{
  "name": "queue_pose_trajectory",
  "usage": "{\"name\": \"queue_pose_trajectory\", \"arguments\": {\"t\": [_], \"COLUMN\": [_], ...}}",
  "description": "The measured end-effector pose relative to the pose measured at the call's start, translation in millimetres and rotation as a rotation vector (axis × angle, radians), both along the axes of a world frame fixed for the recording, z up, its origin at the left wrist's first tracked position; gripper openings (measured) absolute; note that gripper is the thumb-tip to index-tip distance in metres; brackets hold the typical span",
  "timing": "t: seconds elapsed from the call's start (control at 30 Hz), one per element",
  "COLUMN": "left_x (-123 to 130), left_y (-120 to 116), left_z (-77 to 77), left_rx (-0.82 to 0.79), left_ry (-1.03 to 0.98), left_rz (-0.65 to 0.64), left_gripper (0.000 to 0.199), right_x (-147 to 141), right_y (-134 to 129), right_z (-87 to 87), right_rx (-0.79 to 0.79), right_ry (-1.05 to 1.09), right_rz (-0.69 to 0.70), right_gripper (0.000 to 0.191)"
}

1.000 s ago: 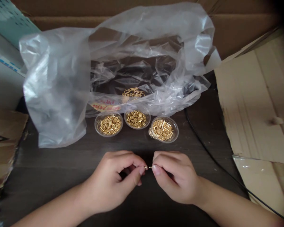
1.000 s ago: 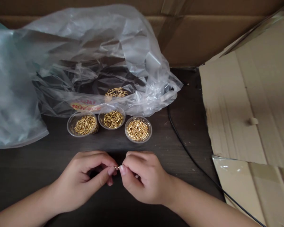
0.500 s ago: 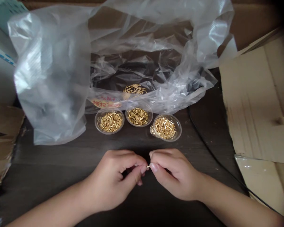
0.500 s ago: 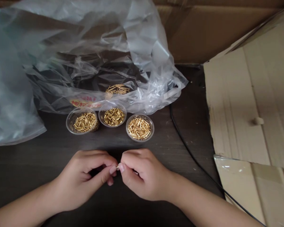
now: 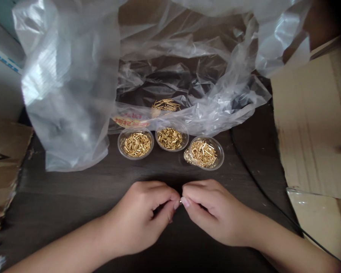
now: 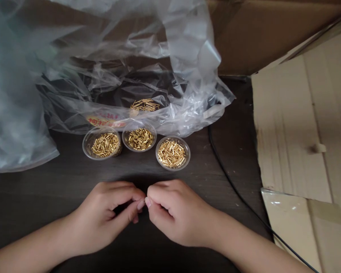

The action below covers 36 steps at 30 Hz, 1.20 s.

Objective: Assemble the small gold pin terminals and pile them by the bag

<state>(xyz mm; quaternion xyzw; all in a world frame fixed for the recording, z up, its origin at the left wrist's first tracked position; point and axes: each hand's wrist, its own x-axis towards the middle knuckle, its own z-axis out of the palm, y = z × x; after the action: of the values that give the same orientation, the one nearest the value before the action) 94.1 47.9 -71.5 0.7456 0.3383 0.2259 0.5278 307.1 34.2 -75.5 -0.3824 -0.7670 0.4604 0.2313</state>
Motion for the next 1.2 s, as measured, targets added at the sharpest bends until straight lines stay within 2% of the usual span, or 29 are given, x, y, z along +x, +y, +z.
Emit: {"name": "queue_pose_trajectory", "arguments": {"t": [0.17,0.33,0.6,0.77,0.9,1.07,1.2], "left_x": [1,7,25,36,38,31,29], "left_y": [-3,-12,-27,-34,-31,-21,-19], "left_z": [5.3,5.8,6.3,5.4,-1.2,-5.5,-4.1], "left_rx": [0.052,0.035,-0.228,-0.397,-0.403,-0.356,-0.323], "left_ry": [-0.035,-0.112,-0.199,-0.245,-0.265,-0.265,-0.214], "left_rz": [0.049,0.086,0.198,0.288,0.250,0.129,0.111], "left_gripper": [0.014,0.017,0.028,0.039,0.037,0.036,0.037], "right_x": [-9,-18,-22,-21,-17,-6,1], "right_y": [-6,-16,-21,-19,-16,-10,-5], "right_z": [0.0,-1.2,-0.2,-2.2,-5.9,-6.2,-2.8], "right_rx": [-0.022,0.060,0.296,0.345,0.287,0.105,0.058], "right_ry": [0.138,0.264,0.245,0.216,0.238,0.244,0.206], "right_rz": [-0.107,-0.219,-0.323,-0.369,-0.367,-0.239,-0.167], "right_gripper": [0.032,0.029,0.025,0.026,0.028,0.032,0.034]}}
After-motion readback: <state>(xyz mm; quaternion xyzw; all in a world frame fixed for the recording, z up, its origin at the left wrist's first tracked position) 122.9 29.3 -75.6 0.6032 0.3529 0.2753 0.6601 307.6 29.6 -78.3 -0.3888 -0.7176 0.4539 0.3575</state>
